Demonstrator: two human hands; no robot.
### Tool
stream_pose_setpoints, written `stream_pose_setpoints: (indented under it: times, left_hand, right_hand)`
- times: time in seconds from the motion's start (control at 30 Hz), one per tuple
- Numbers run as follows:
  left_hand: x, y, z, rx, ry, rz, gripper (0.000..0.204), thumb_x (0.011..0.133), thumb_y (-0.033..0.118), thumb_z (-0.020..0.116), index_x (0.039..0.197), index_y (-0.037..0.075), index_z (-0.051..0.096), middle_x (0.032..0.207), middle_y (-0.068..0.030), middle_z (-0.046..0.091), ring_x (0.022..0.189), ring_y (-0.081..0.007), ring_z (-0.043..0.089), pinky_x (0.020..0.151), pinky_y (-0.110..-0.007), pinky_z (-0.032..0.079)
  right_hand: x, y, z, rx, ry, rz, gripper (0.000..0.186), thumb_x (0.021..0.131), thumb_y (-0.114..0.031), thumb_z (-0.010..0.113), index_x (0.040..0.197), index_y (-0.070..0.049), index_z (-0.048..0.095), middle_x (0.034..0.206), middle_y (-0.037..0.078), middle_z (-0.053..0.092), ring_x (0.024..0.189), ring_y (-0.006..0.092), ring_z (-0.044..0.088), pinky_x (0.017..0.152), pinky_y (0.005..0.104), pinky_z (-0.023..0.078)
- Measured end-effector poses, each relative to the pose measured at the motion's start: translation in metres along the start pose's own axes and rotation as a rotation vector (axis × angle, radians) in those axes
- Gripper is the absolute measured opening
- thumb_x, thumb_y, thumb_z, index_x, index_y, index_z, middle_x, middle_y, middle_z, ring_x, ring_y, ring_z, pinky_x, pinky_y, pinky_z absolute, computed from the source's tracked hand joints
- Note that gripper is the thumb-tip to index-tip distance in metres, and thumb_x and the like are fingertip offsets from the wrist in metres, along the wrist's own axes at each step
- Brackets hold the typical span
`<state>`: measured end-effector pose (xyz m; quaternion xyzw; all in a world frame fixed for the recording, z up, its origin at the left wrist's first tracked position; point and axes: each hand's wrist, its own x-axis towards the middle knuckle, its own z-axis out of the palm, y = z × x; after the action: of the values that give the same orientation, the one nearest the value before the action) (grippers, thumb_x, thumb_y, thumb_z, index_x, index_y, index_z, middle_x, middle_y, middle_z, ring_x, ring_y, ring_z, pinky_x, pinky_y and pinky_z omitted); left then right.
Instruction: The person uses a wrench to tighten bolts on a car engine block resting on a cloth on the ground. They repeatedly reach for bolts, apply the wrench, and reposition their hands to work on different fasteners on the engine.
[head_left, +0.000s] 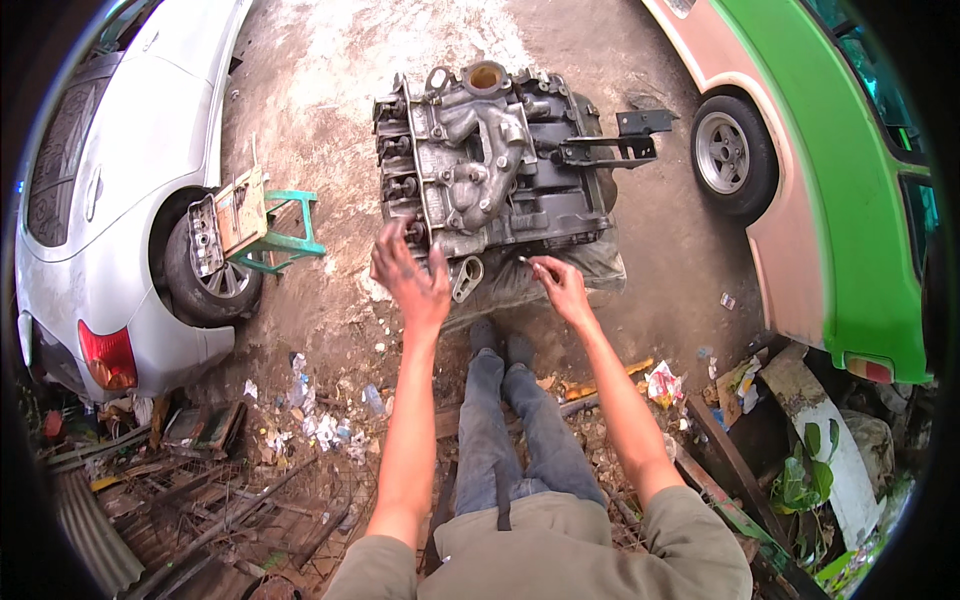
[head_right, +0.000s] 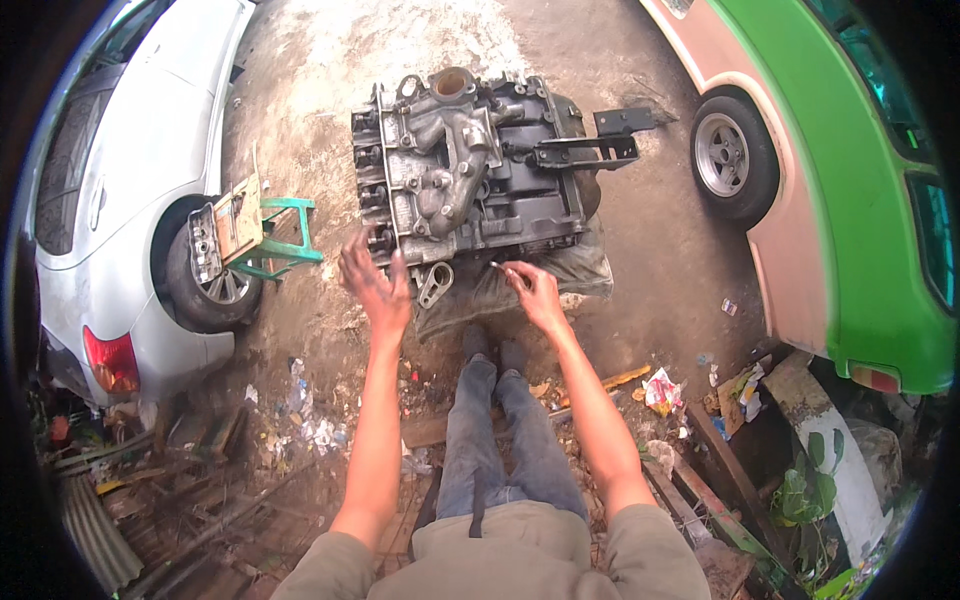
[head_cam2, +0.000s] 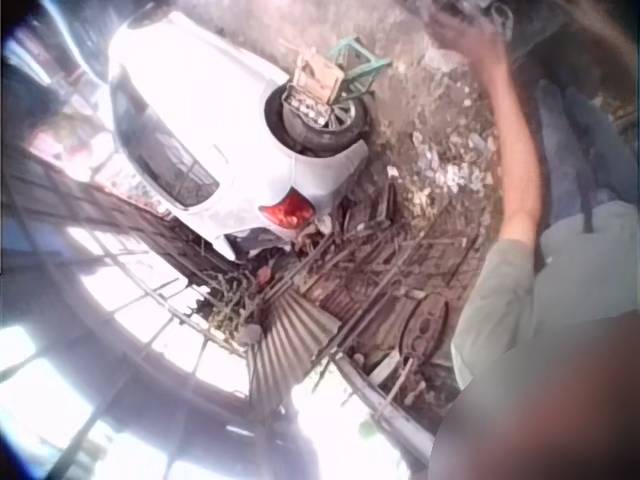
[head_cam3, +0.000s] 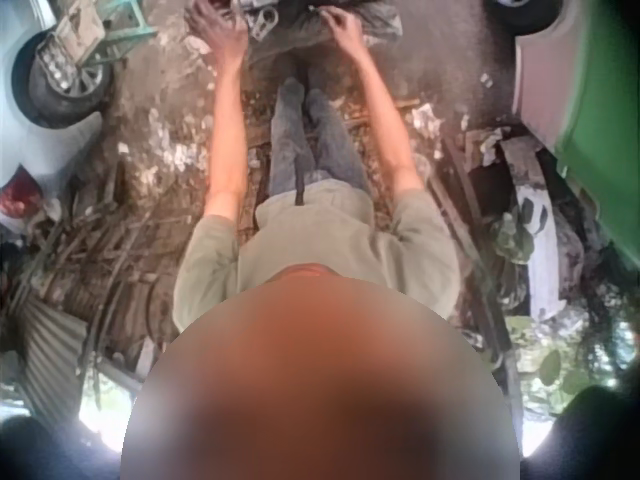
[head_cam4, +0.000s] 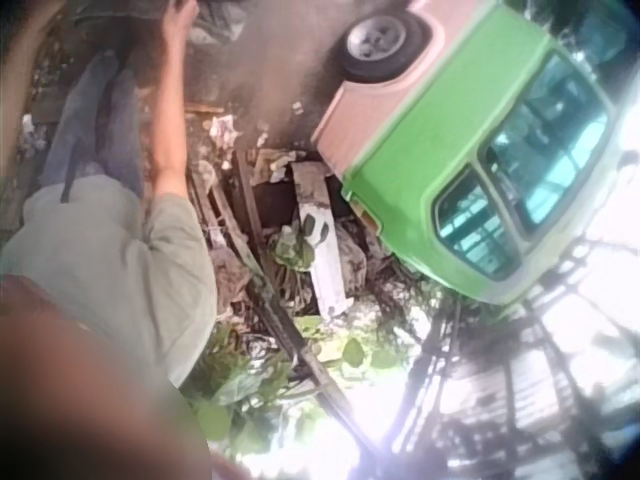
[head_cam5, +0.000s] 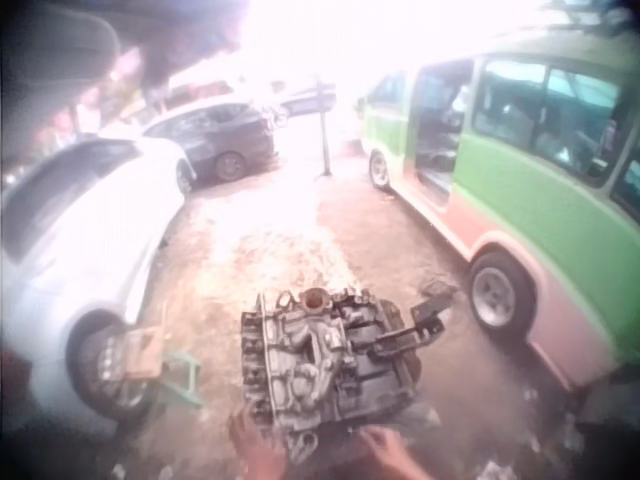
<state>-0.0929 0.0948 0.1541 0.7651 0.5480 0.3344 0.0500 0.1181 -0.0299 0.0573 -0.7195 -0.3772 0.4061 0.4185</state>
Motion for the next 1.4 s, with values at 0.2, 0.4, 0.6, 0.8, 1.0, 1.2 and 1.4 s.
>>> stream_pose_setpoints:
  times: [0.2,0.4,0.6,0.8,1.0,1.2,1.4]
  left_hand:
    - [-0.007,-0.004,0.038,-0.092,-0.229,-0.125,0.068,0.097,0.035,0.055,0.157,0.023,0.027,0.165,-0.0074,0.018,0.151,-0.0358,0.014,0.113,-0.066,0.012]
    - [-0.011,-0.014,0.043,-0.141,-0.201,-0.076,0.056,0.098,0.03,0.056,0.151,0.025,0.039,0.162,-0.0026,0.026,0.148,-0.0333,0.019,0.114,-0.058,0.011]
    - [-0.014,-0.019,0.043,-0.175,-0.165,-0.054,0.045,0.096,0.03,0.058,0.14,0.022,0.051,0.154,-0.0006,0.038,0.143,-0.0302,0.026,0.114,-0.053,0.015]
    - [-0.013,-0.024,0.045,-0.175,-0.135,-0.002,0.042,0.094,0.028,0.062,0.135,0.021,0.056,0.147,-0.0006,0.045,0.136,-0.0299,0.033,0.113,-0.05,0.021]
    - [-0.016,-0.031,0.047,-0.173,-0.113,0.057,0.04,0.095,0.027,0.06,0.134,0.02,0.057,0.146,-0.0017,0.047,0.135,-0.0304,0.036,0.112,-0.049,0.023]
    - [-0.018,-0.034,0.047,-0.163,-0.099,0.077,0.038,0.096,0.028,0.059,0.133,0.02,0.058,0.147,-0.0011,0.048,0.135,-0.0303,0.036,0.112,-0.047,0.023]
    - [-0.02,-0.033,0.049,-0.164,-0.102,0.057,0.036,0.097,0.03,0.058,0.132,0.022,0.059,0.146,-0.0001,0.048,0.135,-0.031,0.036,0.112,-0.048,0.023]
  right_hand:
    - [0.013,-0.007,0.008,-0.221,0.112,-0.323,0.019,0.087,-0.01,0.071,0.105,-0.004,0.073,0.096,0.013,0.07,0.083,0.0305,0.069,0.075,0.0381,0.053]
    - [0.025,-0.013,0.001,-0.404,0.073,-0.482,0.018,0.085,-0.005,0.073,0.102,-0.003,0.074,0.093,0.012,0.069,0.08,0.0268,0.069,0.072,0.0347,0.054]
    - [0.024,-0.003,0.003,-0.294,0.053,-0.388,0.017,0.085,-0.007,0.072,0.102,-0.005,0.075,0.094,0.011,0.069,0.088,0.0313,0.065,0.082,0.0404,0.052]
    - [0.006,0.003,0.018,-0.309,0.183,-0.459,0.021,0.082,-0.003,0.072,0.102,-0.006,0.074,0.094,0.01,0.07,0.09,0.0321,0.064,0.083,0.0414,0.051]
    - [0.017,-0.005,0.014,-0.452,0.163,-0.537,0.024,0.077,-0.002,0.072,0.099,-0.01,0.075,0.093,0.005,0.07,0.087,0.0265,0.067,0.075,0.0385,0.054]
    - [0.021,-0.025,0.01,-0.773,0.109,-0.573,0.016,0.08,-0.014,0.072,0.096,-0.015,0.075,0.093,0.0,0.069,0.084,0.0243,0.066,0.072,0.0368,0.054]
    - [0.013,-0.039,0.017,-1.007,0.068,-0.529,0.02,0.081,-0.014,0.068,0.1,-0.016,0.074,0.099,0.001,0.066,0.091,0.0243,0.065,0.077,0.0393,0.053]
